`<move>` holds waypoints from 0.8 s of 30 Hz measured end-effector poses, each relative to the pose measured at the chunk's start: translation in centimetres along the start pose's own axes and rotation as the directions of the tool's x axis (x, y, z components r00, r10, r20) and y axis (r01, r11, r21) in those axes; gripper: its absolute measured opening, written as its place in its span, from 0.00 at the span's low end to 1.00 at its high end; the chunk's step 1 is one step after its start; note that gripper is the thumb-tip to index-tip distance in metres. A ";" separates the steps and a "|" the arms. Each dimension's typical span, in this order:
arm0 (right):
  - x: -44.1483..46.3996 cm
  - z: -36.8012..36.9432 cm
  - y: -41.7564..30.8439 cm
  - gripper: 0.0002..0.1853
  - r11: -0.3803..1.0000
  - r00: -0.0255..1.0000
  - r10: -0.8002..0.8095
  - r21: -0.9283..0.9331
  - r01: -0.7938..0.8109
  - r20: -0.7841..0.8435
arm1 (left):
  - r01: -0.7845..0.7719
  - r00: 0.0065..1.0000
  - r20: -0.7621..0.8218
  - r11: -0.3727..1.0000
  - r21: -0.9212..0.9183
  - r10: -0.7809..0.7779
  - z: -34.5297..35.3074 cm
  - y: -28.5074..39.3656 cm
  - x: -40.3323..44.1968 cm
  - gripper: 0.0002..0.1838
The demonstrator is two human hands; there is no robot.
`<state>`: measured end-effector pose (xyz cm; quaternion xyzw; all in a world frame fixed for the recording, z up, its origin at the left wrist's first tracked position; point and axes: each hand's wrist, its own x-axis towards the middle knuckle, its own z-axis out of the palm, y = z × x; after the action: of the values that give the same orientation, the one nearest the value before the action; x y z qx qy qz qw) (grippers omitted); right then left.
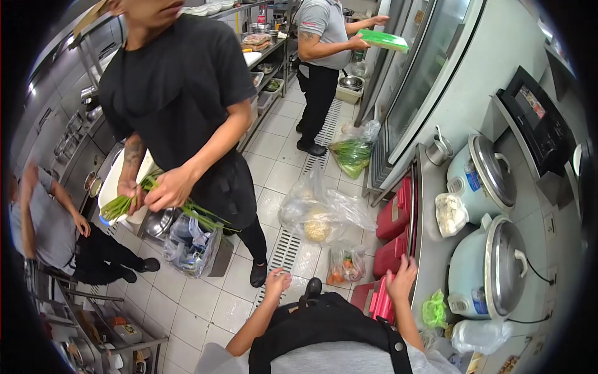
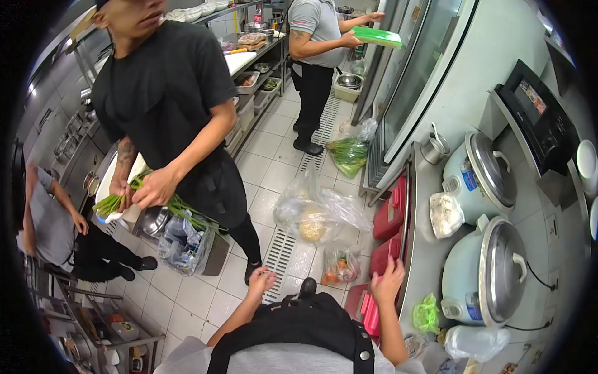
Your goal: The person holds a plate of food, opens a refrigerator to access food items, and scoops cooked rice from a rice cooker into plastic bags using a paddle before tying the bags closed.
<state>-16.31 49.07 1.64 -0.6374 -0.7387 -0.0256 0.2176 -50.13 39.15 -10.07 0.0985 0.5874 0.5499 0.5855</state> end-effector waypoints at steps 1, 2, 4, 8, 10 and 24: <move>2.6 -0.1 0.9 0.35 1.000 0.999 0.018 0.008 -0.017 -0.042 | -0.022 0.999 -0.024 0.999 -0.036 0.021 1.0 1.3 0.8 0.20; 5.4 -0.1 1.7 0.34 1.000 0.998 0.014 0.004 -0.013 -0.055 | -0.041 0.999 -0.030 0.998 -0.044 0.040 2.3 3.3 1.5 0.20; 12.1 0.2 2.6 0.34 1.000 0.998 -0.016 -0.025 0.014 -0.055 | -0.099 0.995 0.010 0.994 -0.049 0.099 3.6 5.9 3.9 0.20; 26.1 3.3 4.2 0.35 0.999 0.996 0.004 0.048 -0.008 0.086 | -0.102 0.995 -0.011 0.994 -0.044 0.101 4.7 9.5 7.8 0.20; 33.5 5.7 4.9 0.35 0.984 0.966 0.144 0.074 -0.163 0.213 | -0.066 0.997 -0.048 0.995 -0.074 0.062 4.5 10.1 9.8 0.21; 71.7 -6.3 6.3 0.24 0.706 0.981 0.088 -0.683 -0.185 -0.175 | 0.347 0.912 -0.324 0.892 0.289 -0.249 -9.7 1.6 21.1 0.19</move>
<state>-15.12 115.01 31.25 -0.7221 -0.6099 -0.3264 0.0104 -64.89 50.58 -23.91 0.0277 0.7581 0.3509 0.5490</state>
